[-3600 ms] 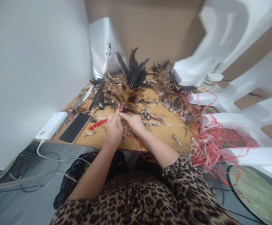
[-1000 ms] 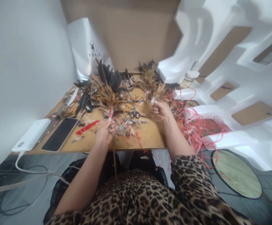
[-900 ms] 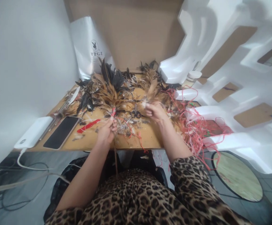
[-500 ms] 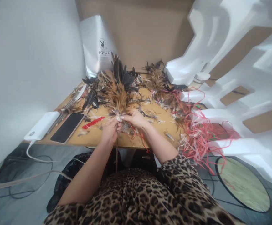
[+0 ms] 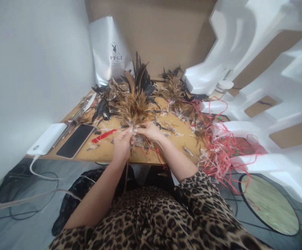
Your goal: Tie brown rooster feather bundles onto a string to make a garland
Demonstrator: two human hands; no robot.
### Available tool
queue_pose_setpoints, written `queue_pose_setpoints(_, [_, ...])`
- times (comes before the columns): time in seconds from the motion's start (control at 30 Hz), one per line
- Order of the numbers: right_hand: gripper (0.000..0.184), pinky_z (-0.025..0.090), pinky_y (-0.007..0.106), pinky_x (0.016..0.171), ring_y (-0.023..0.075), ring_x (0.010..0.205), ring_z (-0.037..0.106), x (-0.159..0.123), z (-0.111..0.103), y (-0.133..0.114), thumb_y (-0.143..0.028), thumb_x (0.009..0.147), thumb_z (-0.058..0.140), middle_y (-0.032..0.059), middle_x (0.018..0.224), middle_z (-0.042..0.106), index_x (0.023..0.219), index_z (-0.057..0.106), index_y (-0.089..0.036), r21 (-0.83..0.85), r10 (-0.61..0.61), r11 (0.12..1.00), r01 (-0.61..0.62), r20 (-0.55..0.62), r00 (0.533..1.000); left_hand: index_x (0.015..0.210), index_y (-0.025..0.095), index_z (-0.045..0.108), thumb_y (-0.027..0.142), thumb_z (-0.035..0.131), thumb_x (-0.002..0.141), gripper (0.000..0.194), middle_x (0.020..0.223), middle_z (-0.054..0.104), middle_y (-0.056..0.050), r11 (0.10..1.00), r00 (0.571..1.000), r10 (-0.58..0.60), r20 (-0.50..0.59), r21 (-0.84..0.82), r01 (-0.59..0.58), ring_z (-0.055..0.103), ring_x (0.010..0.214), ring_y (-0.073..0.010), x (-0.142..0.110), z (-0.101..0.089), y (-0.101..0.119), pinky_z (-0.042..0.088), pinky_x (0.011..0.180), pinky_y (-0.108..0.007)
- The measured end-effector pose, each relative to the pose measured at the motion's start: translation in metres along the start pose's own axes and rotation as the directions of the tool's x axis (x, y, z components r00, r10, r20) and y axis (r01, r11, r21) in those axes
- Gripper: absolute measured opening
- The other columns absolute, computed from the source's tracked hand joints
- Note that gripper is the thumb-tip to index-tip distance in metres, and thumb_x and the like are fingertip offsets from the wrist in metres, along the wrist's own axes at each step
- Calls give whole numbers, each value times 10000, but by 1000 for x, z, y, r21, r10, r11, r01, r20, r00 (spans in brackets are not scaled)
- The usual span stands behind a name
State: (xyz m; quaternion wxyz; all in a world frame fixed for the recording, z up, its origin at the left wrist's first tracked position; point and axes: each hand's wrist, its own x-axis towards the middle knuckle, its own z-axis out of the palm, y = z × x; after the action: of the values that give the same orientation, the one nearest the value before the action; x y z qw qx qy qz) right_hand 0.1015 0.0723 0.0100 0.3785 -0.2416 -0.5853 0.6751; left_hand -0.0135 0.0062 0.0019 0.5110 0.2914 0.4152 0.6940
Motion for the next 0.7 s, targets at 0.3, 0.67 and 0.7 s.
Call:
queue_pose_setpoints(0.3, [389, 475, 236, 691, 102, 674, 593, -1, 10, 10, -371, 540, 816, 5, 754, 670, 803, 655, -134, 106, 86, 992, -61, -247, 965, 660, 125, 658, 288, 700, 720, 179, 564, 539, 5, 992, 998, 55, 8, 117, -55, 415, 460, -46, 3, -7, -2, 294, 419, -158])
queue_pose_setpoints(0.67, [222, 403, 235, 699, 115, 687, 533, -22, 33, 1, -300, 839, 524, 14, 725, 634, 729, 653, -156, -501, -208, 858, 115, -134, 969, 718, 143, 699, 200, 640, 748, 88, 631, 632, -7, 880, 962, 274, 4, 402, -252, 554, 600, -103, 14, -20, 9, 437, 603, -191])
queue_pose_setpoints(0.7, [234, 395, 234, 705, 115, 690, 528, -25, 37, -2, -285, 853, 498, 12, 726, 626, 723, 644, -156, -571, -254, 806, 154, -98, 962, 743, 148, 711, 185, 638, 745, 82, 694, 665, -20, 858, 952, 306, 27, 426, -288, 590, 681, -125, 13, -20, 10, 456, 668, -208])
